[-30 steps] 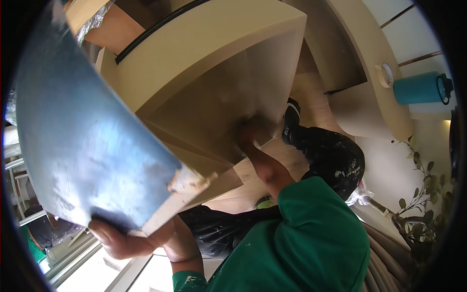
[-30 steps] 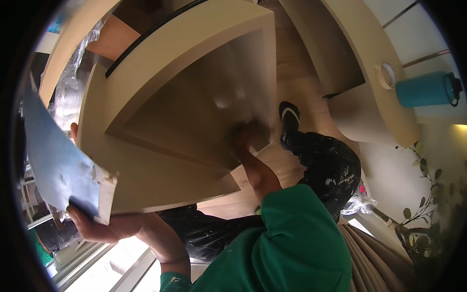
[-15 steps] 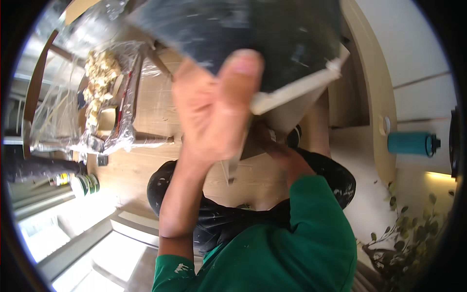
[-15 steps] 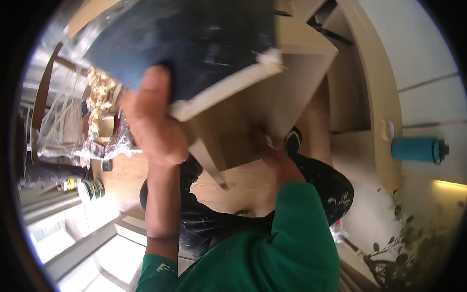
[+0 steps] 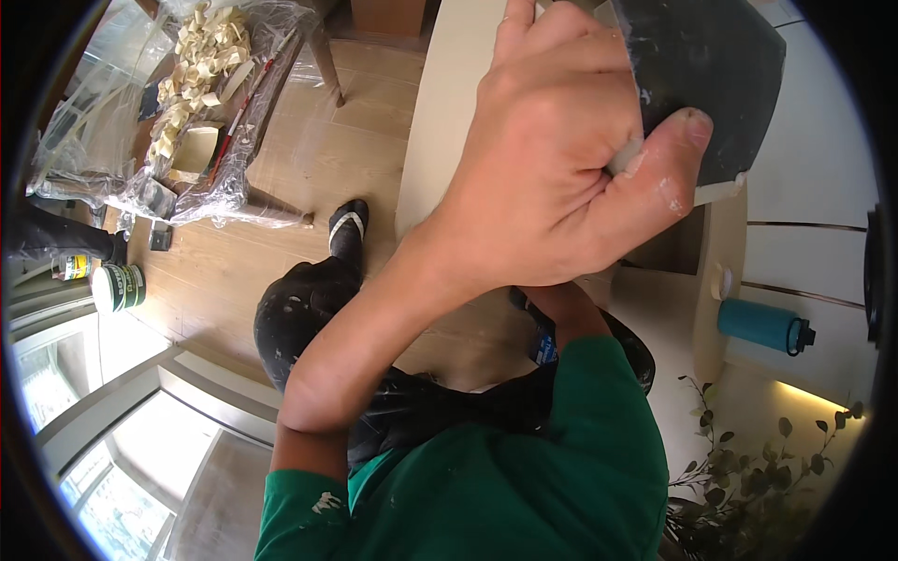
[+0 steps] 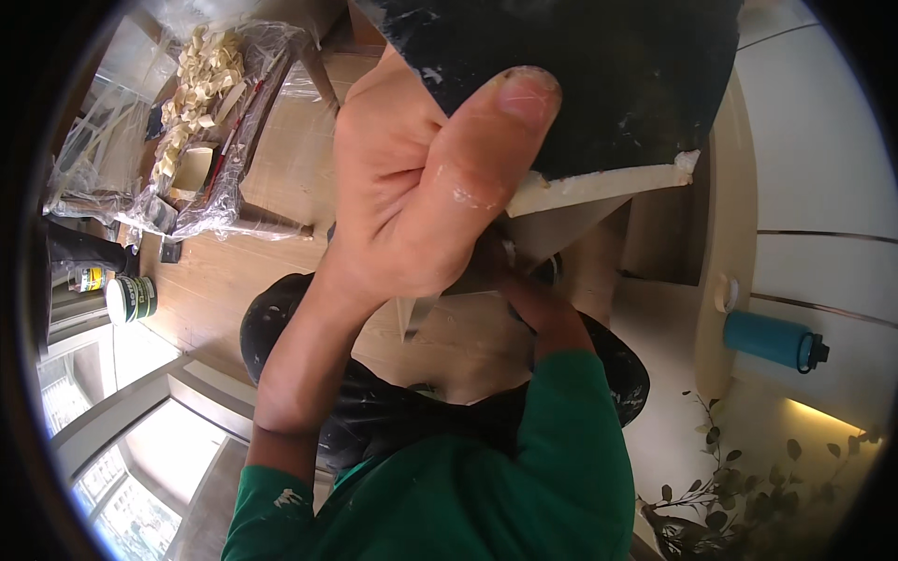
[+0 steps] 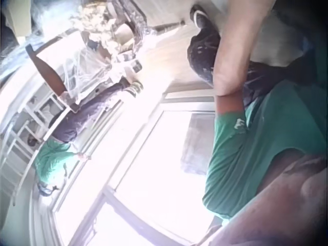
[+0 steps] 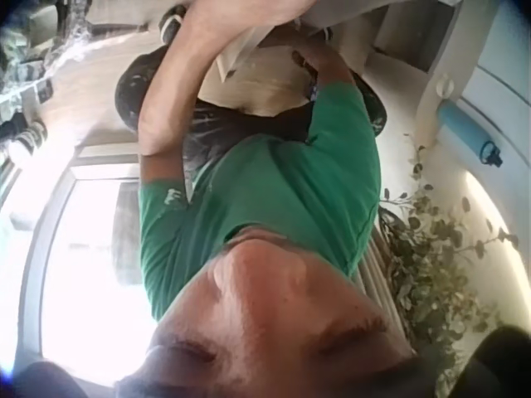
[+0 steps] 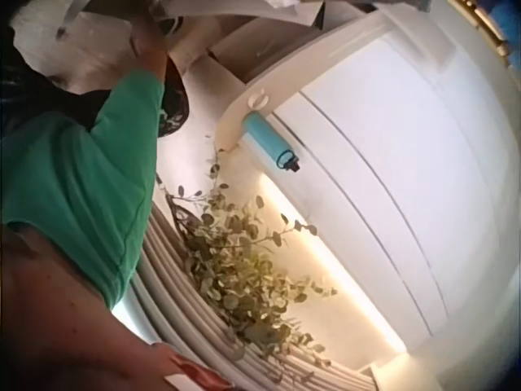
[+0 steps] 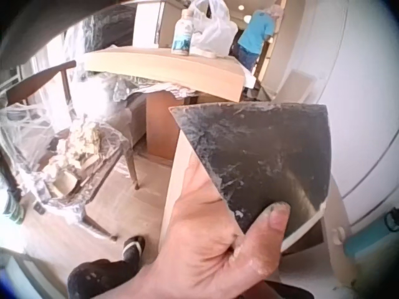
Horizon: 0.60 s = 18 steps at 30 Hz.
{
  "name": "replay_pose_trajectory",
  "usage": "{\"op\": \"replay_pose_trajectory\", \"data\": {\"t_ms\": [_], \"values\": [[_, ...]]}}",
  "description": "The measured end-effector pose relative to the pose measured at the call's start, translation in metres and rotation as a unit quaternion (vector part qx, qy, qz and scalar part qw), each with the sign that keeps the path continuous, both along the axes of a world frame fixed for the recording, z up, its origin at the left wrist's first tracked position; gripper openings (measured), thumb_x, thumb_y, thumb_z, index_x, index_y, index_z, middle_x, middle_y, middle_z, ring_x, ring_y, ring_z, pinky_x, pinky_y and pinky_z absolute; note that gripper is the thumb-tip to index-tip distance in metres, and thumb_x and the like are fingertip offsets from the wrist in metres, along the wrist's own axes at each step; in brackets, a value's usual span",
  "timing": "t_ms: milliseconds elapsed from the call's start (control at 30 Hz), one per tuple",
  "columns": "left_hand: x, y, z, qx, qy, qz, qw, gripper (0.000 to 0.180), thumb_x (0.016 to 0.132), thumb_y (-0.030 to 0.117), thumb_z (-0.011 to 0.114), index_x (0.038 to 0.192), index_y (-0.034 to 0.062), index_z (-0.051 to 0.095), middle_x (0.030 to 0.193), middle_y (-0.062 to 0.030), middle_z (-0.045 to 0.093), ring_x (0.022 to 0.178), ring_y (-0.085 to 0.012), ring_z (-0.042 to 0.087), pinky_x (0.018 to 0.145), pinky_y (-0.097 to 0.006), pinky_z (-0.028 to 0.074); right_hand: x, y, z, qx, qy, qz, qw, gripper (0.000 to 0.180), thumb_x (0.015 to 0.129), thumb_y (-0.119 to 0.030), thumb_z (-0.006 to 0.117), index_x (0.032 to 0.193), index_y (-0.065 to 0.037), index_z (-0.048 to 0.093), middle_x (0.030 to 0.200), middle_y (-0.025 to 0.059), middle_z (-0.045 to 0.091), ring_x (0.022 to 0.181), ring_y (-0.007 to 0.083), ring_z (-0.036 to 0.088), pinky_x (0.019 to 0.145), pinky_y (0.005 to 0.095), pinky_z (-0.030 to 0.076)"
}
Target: The person applies a substance to the inner corners of a wooden drawer using a putty knife and a cloth, then sands the outer edges and surface of the drawer with a sanding block.
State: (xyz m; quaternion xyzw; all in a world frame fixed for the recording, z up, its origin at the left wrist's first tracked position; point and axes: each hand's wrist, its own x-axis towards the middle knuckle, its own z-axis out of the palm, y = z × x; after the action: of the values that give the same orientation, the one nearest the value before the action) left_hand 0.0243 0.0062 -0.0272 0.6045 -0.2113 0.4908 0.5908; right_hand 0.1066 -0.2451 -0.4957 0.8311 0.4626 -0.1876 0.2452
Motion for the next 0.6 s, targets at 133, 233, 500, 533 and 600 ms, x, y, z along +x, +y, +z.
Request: {"op": "replay_pose_trajectory", "data": {"t_ms": [133,233,500,533,600], "values": [[0.007,0.002,0.004,0.003,-0.012,-0.031,0.999,0.033,0.098,0.01,0.053,0.066,0.0033,0.048,0.065,0.0013,0.044,0.063,-0.0101,0.038,0.059,-0.027,0.032,-0.026,-0.018,0.009,-0.02,0.024,0.027,0.999,0.034,0.09,-0.02,0.052,0.116,-0.004,0.068,0.116,0.0185,0.066,0.124,0.0349,0.053,0.106,0.055,0.037],[-0.011,-0.004,0.024,-0.058,0.061,-0.045,0.995,0.033,0.098,0.01,0.053,0.065,0.0035,0.048,0.065,0.0012,0.044,0.063,-0.0104,0.038,0.059,-0.027,0.032,-0.032,-0.015,0.035,-0.026,0.04,0.056,0.997,0.033,0.09,-0.02,0.052,0.115,-0.004,0.068,0.116,0.0183,0.066,0.123,0.035,0.053,0.105,0.055,0.037],[-0.007,-0.007,0.009,-0.05,0.07,-0.048,0.995,0.031,0.096,0.01,0.053,0.066,0.0036,0.048,0.068,0.0017,0.046,0.064,-0.0103,0.039,0.06,-0.027,0.032,-0.003,-0.001,0.007,-0.009,0.005,0.017,1.0,0.032,0.09,-0.019,0.053,0.115,-0.005,0.069,0.116,0.0178,0.066,0.122,0.0353,0.053,0.105,0.0553,0.037],[-0.007,-0.007,0.009,-0.028,0.073,-0.055,0.995,0.031,0.096,0.01,0.053,0.066,0.0035,0.048,0.068,0.0019,0.047,0.064,-0.01,0.04,0.06,-0.027,0.032,0.004,-0.003,-0.002,-0.007,-0.003,-0.003,1.0,0.032,0.09,-0.019,0.053,0.115,-0.005,0.069,0.116,0.0177,0.066,0.122,0.0353,0.053,0.104,0.0553,0.037],[-0.023,0.001,0.019,0.004,0.091,-0.04,0.995,0.031,0.096,0.01,0.052,0.066,0.0035,0.048,0.067,0.003,0.045,0.063,-0.0091,0.038,0.058,-0.027,0.031,0.005,0.01,-0.01,0.004,-0.003,-0.006,1.0,0.032,0.09,-0.019,0.053,0.114,-0.005,0.069,0.116,0.0176,0.066,0.122,0.0354,0.053,0.104,0.0554,0.037]]}}
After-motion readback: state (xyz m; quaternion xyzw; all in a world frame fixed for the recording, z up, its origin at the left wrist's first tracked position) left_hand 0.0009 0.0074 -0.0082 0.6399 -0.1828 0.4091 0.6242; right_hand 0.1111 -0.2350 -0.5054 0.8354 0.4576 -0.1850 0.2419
